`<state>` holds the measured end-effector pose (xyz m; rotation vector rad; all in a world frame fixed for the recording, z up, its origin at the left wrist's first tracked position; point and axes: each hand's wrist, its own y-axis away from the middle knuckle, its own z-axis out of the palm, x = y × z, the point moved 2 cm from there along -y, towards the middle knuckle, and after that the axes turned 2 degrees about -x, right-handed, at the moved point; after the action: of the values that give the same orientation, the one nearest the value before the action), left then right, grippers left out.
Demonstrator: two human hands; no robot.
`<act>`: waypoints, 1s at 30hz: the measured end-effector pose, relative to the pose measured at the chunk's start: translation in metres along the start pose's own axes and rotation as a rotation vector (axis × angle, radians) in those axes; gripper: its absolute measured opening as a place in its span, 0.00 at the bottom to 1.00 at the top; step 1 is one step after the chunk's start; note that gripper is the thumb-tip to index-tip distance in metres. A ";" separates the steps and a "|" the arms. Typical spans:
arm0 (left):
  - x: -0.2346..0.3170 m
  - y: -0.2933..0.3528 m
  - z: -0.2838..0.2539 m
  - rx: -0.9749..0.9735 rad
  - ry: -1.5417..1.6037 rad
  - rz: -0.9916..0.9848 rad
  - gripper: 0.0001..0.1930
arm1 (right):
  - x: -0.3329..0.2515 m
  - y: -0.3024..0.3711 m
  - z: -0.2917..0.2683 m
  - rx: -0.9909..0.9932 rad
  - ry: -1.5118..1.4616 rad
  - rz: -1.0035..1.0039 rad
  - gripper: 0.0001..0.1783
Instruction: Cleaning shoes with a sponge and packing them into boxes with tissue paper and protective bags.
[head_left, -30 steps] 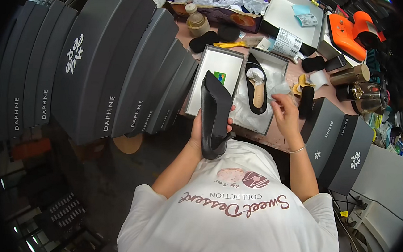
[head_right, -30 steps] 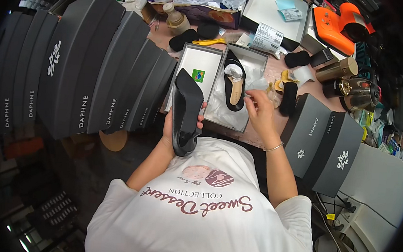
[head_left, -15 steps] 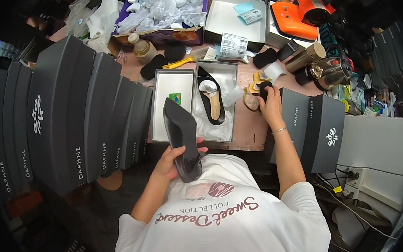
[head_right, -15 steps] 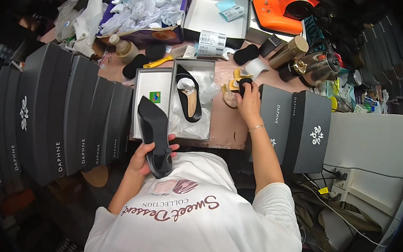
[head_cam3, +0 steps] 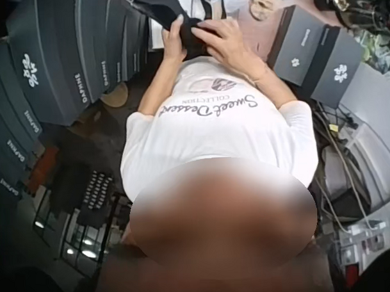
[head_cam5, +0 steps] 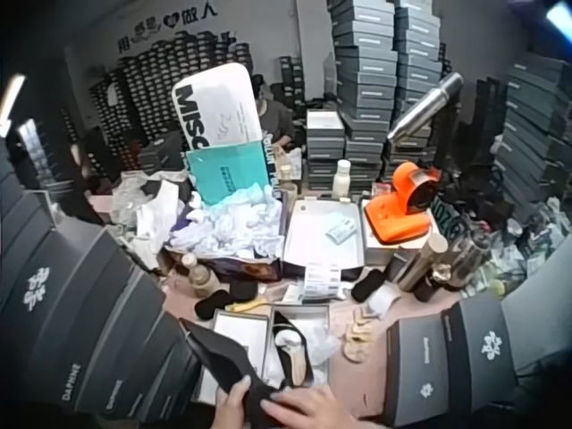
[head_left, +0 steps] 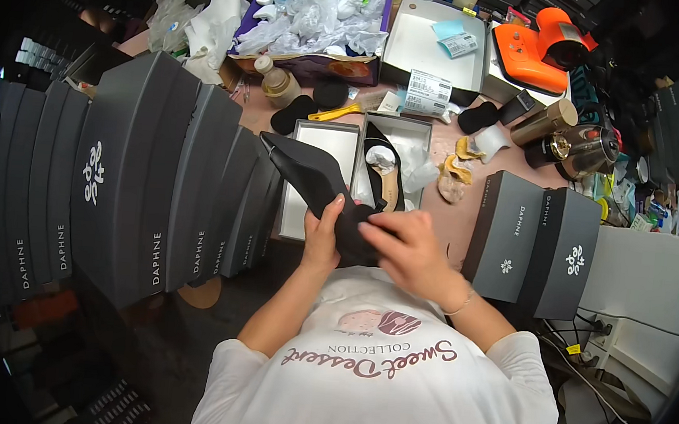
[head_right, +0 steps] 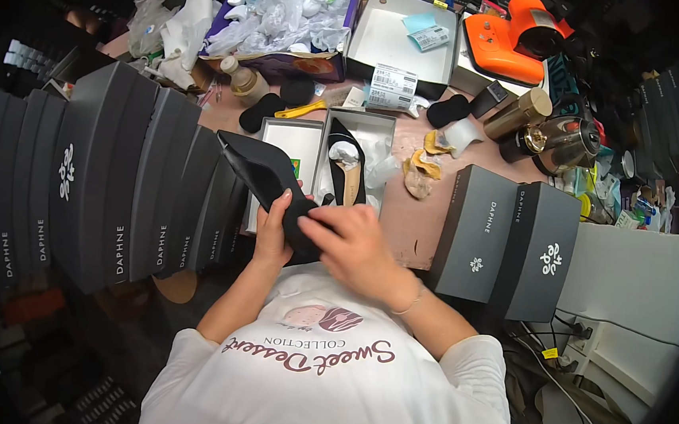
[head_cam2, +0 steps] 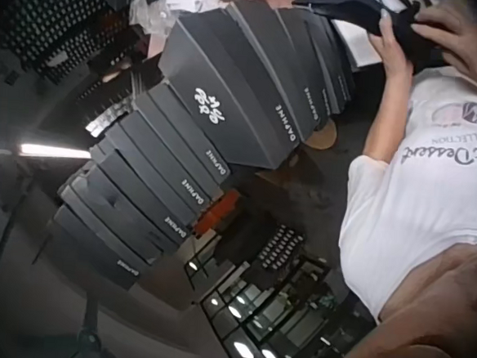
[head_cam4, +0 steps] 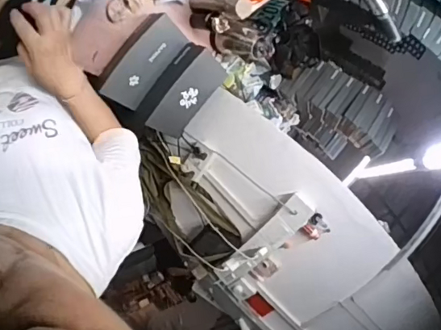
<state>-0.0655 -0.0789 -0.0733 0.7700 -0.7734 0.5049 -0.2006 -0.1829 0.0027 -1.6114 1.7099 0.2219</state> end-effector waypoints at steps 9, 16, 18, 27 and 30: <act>0.007 -0.019 -0.021 -0.244 0.186 -0.143 0.25 | 0.040 0.071 0.029 0.058 -0.213 0.385 0.27; -0.014 -0.012 -0.021 -0.405 0.131 -0.253 0.30 | 0.022 0.012 0.034 -0.178 -0.454 0.172 0.22; -0.013 -0.017 -0.029 -0.370 0.104 -0.229 0.29 | 0.032 0.043 0.034 -0.296 -0.493 0.265 0.21; 0.004 -0.073 -0.069 -0.043 -0.429 -0.225 0.27 | 0.129 0.099 0.004 0.265 0.189 0.642 0.20; -0.010 -0.073 -0.075 0.026 -0.402 -0.176 0.25 | 0.136 0.076 0.003 0.341 0.308 0.584 0.24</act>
<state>0.0078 -0.0676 -0.1474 0.9690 -1.0599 0.2016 -0.2568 -0.2729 -0.1113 -0.9053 2.2867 -0.0446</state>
